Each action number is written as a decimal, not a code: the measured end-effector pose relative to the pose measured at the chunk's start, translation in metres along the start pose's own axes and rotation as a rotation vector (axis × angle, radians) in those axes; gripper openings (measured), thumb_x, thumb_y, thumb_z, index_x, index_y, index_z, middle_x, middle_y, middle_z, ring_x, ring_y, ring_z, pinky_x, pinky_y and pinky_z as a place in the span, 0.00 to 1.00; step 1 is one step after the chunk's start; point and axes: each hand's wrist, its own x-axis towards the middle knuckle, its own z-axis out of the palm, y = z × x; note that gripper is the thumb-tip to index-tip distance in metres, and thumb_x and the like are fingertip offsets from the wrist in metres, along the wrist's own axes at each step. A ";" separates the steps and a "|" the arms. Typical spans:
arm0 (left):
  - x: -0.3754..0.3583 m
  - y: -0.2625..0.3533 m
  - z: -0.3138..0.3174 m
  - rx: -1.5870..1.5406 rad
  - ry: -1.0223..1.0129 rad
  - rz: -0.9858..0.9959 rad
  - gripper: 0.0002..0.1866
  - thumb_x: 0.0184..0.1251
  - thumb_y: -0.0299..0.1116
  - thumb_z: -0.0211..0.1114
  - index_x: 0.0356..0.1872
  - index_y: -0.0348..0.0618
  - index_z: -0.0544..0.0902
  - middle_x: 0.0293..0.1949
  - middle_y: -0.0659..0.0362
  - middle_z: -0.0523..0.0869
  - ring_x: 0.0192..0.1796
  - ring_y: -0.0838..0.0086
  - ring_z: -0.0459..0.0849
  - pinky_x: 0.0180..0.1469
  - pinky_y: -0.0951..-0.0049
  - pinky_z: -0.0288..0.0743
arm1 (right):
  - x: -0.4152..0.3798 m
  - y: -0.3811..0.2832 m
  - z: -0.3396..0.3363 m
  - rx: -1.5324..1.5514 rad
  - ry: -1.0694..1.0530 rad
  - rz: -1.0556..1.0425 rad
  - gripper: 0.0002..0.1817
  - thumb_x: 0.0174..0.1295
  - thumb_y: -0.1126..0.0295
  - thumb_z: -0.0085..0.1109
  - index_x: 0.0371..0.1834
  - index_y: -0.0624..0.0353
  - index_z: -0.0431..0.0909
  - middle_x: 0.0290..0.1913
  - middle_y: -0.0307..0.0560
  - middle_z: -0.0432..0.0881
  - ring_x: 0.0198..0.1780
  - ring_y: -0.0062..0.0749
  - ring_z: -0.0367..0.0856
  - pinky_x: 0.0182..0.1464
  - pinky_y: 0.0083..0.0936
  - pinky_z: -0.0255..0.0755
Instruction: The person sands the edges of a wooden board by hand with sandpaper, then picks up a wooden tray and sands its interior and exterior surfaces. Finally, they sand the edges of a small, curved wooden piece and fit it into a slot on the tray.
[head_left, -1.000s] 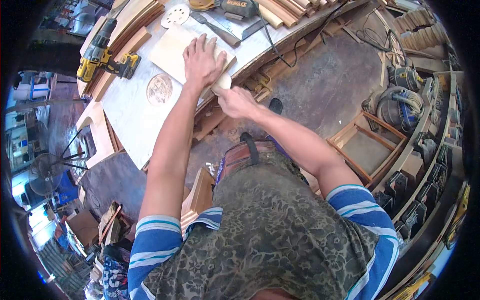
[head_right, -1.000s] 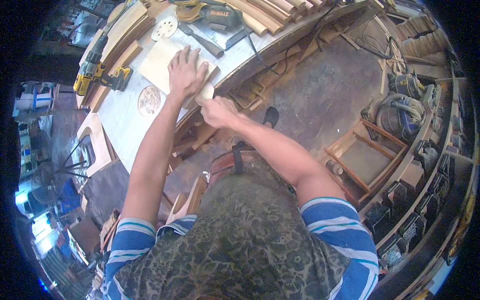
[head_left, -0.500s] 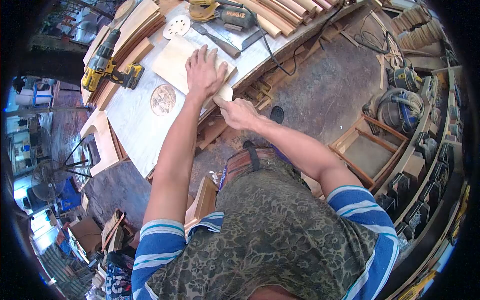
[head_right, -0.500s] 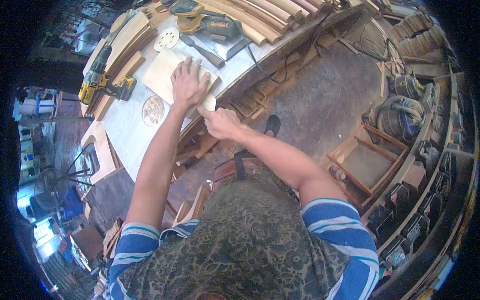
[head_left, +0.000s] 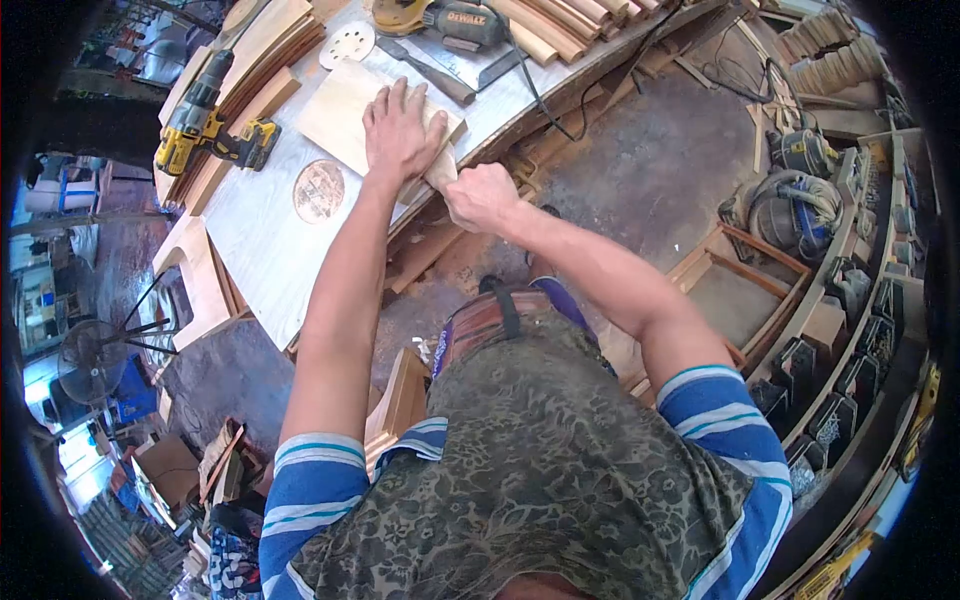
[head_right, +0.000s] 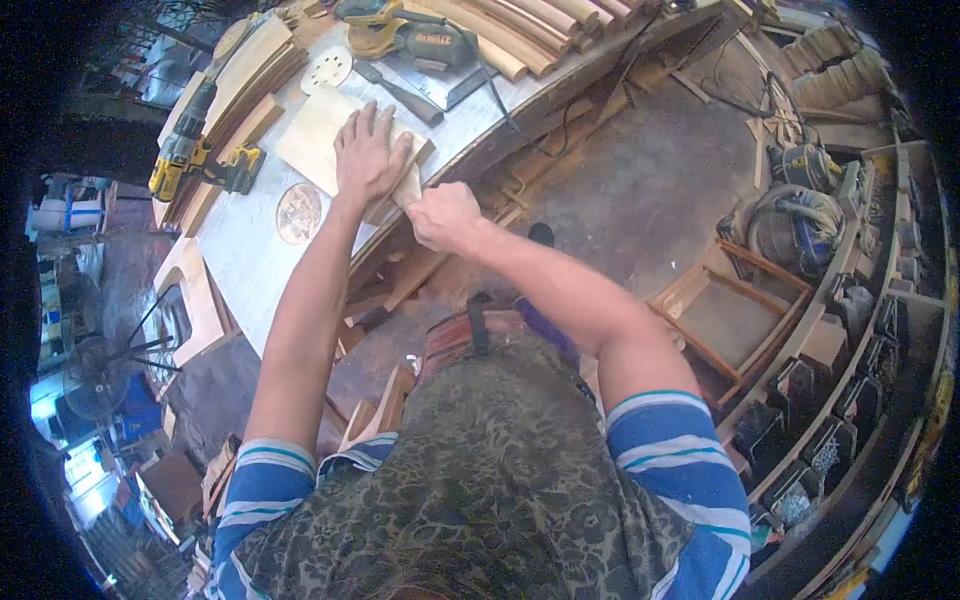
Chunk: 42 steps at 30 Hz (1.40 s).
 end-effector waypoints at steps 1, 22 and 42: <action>0.003 0.000 -0.003 -0.003 -0.009 -0.011 0.36 0.79 0.59 0.53 0.80 0.50 0.70 0.83 0.46 0.63 0.83 0.44 0.58 0.84 0.43 0.48 | 0.006 0.001 -0.004 0.000 0.007 -0.017 0.12 0.61 0.63 0.58 0.28 0.53 0.88 0.29 0.56 0.90 0.33 0.52 0.92 0.35 0.46 0.84; 0.003 -0.007 0.007 -0.014 0.015 -0.003 0.38 0.77 0.61 0.53 0.80 0.51 0.70 0.82 0.46 0.63 0.84 0.47 0.57 0.84 0.43 0.45 | 0.007 0.007 0.010 0.051 0.130 0.082 0.14 0.65 0.63 0.57 0.51 0.47 0.88 0.29 0.59 0.90 0.32 0.56 0.92 0.33 0.50 0.84; 0.002 -0.005 0.003 -0.015 -0.025 -0.015 0.37 0.76 0.61 0.55 0.79 0.50 0.72 0.83 0.46 0.63 0.84 0.45 0.57 0.84 0.41 0.46 | 0.009 0.001 -0.003 0.087 0.064 0.015 0.10 0.61 0.65 0.58 0.39 0.51 0.89 0.28 0.60 0.88 0.31 0.58 0.91 0.33 0.50 0.83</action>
